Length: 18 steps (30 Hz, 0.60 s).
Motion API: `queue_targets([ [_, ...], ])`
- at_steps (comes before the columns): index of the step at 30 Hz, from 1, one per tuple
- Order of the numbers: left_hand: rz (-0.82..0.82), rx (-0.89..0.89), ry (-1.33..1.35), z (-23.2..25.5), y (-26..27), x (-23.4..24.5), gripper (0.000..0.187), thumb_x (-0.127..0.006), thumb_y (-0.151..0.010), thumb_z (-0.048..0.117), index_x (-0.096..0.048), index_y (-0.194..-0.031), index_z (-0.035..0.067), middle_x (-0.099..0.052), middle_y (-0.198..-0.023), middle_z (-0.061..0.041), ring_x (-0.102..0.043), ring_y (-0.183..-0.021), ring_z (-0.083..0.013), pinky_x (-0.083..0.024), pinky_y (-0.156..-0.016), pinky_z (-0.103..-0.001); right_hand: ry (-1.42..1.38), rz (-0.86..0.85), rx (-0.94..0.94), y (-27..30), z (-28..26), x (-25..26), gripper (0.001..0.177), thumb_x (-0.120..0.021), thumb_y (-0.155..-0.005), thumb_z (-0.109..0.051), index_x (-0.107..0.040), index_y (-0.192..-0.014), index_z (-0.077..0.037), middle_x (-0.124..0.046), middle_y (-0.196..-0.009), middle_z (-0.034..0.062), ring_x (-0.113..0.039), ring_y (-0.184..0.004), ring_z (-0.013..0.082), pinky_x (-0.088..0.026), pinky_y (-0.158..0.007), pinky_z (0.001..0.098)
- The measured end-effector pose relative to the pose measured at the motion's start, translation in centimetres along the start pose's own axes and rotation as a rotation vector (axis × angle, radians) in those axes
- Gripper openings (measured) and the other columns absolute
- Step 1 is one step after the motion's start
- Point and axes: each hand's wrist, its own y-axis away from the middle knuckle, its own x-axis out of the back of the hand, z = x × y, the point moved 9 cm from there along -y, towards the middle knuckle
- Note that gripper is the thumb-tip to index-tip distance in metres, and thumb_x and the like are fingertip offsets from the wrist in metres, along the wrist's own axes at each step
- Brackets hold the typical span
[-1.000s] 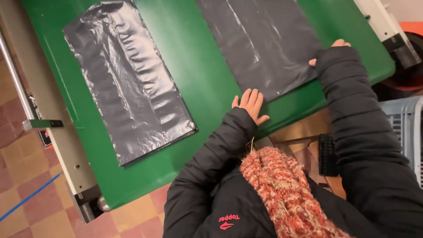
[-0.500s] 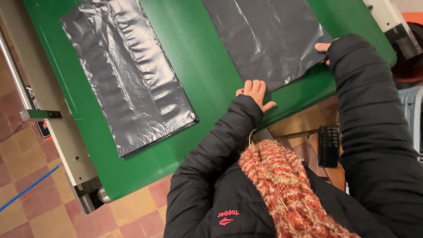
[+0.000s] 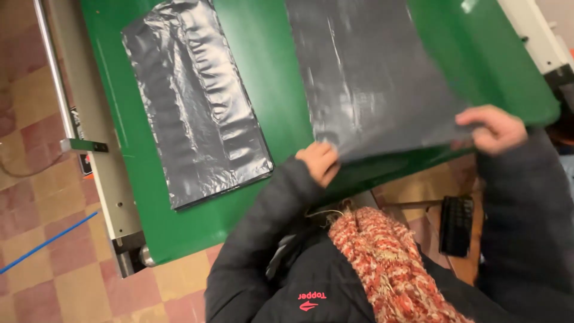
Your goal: Fold plastic bags from a conveyor belt and place them in a storage bin.
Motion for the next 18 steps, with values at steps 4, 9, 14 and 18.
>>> queue_targets([
  [4,-0.075,0.035,0.250,-1.8,2.1,2.3,0.012,-0.071,-0.091,0.016,-0.066,-0.097,0.008,-0.064,-0.094,-0.011,-0.065,-0.088,-0.0318,-0.054,-0.075,-0.039,0.092,-0.117,0.117,2.1,-1.0,-3.5,0.050,-0.076,-0.073,0.000,-0.061,-0.121,-0.002,-0.069,-0.113,0.0116,-0.068,-0.098,0.0184,-0.054,-0.084,0.0308],
  [9,0.146,0.376,0.426,-15.1,0.6,-0.7,0.018,-0.073,-0.093,0.020,-0.072,-0.101,0.005,-0.073,-0.089,-0.010,-0.070,-0.080,-0.0166,-0.056,-0.075,-0.031,0.389,0.298,0.245,-4.8,-0.9,-1.3,0.018,-0.084,-0.091,-0.003,-0.071,-0.103,-0.002,-0.067,-0.086,0.0046,-0.058,-0.064,0.0093,-0.043,-0.058,0.0228],
  [14,0.320,0.534,0.768,-23.8,-4.4,-0.9,0.030,-0.059,-0.104,0.032,-0.069,-0.117,0.006,-0.074,-0.100,-0.005,-0.063,-0.091,-0.0108,-0.051,-0.085,-0.029,0.648,0.479,0.186,-21.3,-1.1,1.0,0.031,-0.089,-0.093,-0.028,-0.074,-0.103,-0.004,-0.066,-0.088,0.0067,-0.061,-0.074,0.0174,-0.050,-0.068,0.0307],
  [18,0.391,0.827,0.364,-26.9,-3.5,-2.0,0.037,-0.070,-0.093,0.039,-0.070,-0.100,0.003,-0.073,-0.082,-0.012,-0.067,-0.077,-0.0213,-0.055,-0.074,-0.036,0.735,0.505,0.199,-32.0,6.5,2.7,0.035,-0.090,-0.087,-0.032,-0.075,-0.102,-0.004,-0.063,-0.090,0.0118,-0.060,-0.076,0.0264,-0.052,-0.070,0.0376],
])
